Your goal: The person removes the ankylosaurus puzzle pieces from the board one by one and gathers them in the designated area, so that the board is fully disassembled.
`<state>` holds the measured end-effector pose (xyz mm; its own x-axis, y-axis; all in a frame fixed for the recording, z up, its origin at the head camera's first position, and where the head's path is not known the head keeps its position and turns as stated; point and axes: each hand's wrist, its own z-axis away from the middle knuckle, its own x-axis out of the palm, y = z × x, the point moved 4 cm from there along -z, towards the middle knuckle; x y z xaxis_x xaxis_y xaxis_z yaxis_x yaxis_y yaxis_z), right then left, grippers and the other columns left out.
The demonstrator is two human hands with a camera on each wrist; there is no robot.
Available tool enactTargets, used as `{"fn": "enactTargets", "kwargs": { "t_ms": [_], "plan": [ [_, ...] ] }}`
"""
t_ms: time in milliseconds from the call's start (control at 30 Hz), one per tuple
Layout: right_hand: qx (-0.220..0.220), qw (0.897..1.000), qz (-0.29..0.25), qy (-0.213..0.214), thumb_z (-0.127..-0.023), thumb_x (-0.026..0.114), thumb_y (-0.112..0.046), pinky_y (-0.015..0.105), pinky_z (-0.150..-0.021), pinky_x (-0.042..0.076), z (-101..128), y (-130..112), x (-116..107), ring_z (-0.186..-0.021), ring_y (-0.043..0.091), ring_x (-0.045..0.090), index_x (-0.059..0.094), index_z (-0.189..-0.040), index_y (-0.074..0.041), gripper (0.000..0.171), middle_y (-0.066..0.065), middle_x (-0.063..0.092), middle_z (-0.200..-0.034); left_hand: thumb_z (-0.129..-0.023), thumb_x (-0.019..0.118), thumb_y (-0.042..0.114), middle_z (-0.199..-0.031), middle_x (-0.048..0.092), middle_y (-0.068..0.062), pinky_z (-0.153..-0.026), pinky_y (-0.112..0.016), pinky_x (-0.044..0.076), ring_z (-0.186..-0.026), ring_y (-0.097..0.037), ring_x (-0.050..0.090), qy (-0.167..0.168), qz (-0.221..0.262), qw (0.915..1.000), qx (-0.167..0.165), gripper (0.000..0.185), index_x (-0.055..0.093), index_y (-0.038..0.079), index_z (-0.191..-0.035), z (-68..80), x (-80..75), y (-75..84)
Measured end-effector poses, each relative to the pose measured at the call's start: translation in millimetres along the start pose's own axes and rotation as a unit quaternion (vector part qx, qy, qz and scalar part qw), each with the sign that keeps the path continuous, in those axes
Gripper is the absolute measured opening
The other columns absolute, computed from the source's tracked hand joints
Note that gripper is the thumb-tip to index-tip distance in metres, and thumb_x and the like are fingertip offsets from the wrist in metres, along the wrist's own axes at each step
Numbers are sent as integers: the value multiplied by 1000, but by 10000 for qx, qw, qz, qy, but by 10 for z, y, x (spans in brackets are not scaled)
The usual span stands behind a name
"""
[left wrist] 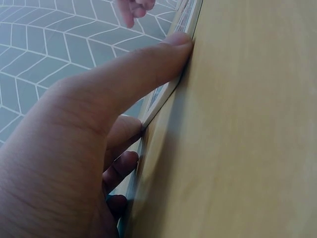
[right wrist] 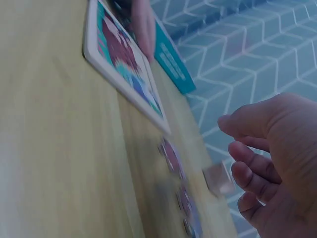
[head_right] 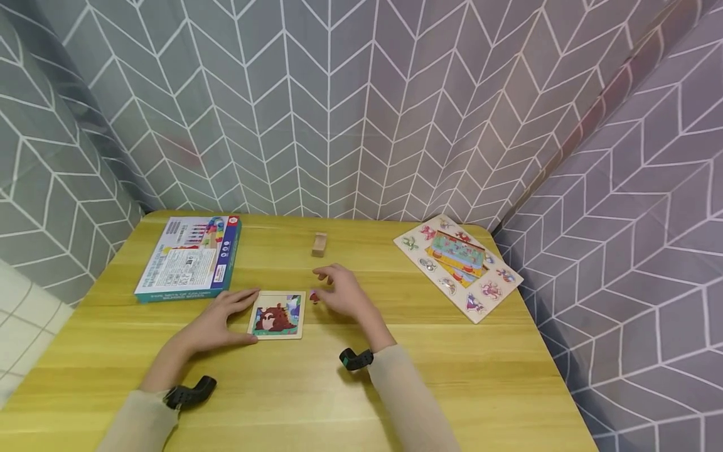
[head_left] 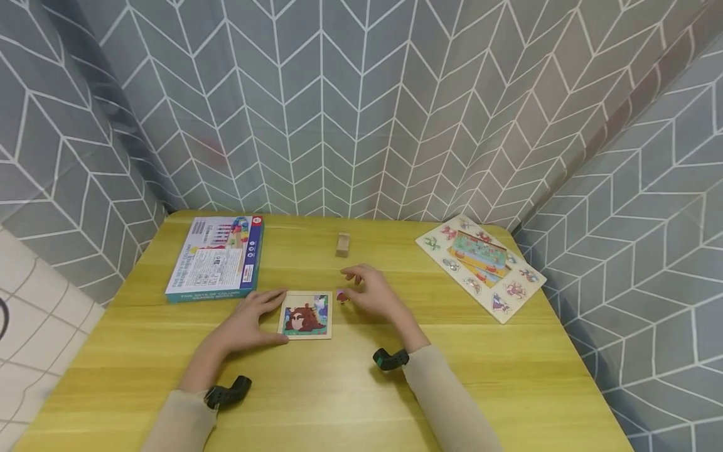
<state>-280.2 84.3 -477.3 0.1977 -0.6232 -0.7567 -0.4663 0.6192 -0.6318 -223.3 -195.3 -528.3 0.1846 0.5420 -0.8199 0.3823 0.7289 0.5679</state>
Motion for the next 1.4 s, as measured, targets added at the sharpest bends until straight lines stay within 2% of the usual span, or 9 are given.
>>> {"fn": "enactTargets", "kwargs": {
  "t_ms": [233, 333, 433, 667, 967, 1200, 1400],
  "plan": [
    [-185, 9986, -160, -458, -93, 69, -16, 22, -72, 51, -76, -207, 236, -87, 16, 57, 65, -128, -4, 37, 9, 63, -113, -71, 76, 69, -159, 34, -3, -107, -64, 30, -139, -34, 28, -72, -4, 10000, -11, 104, 40, 17, -153, -16, -8, 12],
    [-249, 9981, -29, -564, -94, 69, -19, 20, -68, 49, -89, -253, 329, -82, 15, 58, 66, -127, -7, 35, 6, 62, -113, -70, 76, 69, -159, 34, -3, -107, -63, 32, -136, -31, 31, -77, 3, 10000, -27, 103, 40, 17, -153, -16, -14, 21],
    [-327, 9975, 189, -596, -94, 69, -24, 22, -68, 47, -88, -280, 391, -85, 17, 57, 70, -122, -10, 32, 5, 63, -114, -71, 76, 69, -159, 34, -3, -105, -62, 33, -134, -30, 33, -86, -23, 10000, -35, 103, 40, 17, -153, -17, -13, 23],
    [-229, 9934, 818, -775, -93, 69, -28, 29, -88, 46, -62, -275, 489, -105, 16, 51, 76, -112, -20, 21, -1, 60, -111, -71, 78, 65, -159, 34, -3, -107, -62, 32, -136, -32, 31, -70, 32, 10000, -49, 102, 41, 16, -152, -23, -34, 36],
    [5, 9931, 831, -826, -92, 70, -27, 30, -88, 45, -54, -225, 550, -108, 17, 47, 76, -109, -24, 17, -2, 58, -113, -71, 77, 66, -159, 34, -2, -106, -64, 32, -137, -32, 30, -60, 25, 9999, -138, 102, 41, 17, -152, -9, -14, 26],
    [-78, 9906, 1071, -851, -94, 68, -27, 38, -96, 45, -55, -236, 580, -117, 22, 46, 73, -107, -25, 15, 4, 55, -127, -71, 77, 66, -159, 34, -2, -107, -64, 31, -139, -33, 29, -36, 42, 9999, -110, 102, 41, 17, -152, -8, -16, 32],
    [-75, 9902, 1116, -831, -95, 67, -28, 40, -94, 42, -31, -277, 567, -115, 21, 46, 72, -109, -26, 15, 3, 55, -128, -71, 77, 67, -159, 34, -2, -106, -63, 32, -136, -32, 31, -47, 50, 9999, -123, 102, 42, 17, -152, -2, -14, 40]
  ]
}}
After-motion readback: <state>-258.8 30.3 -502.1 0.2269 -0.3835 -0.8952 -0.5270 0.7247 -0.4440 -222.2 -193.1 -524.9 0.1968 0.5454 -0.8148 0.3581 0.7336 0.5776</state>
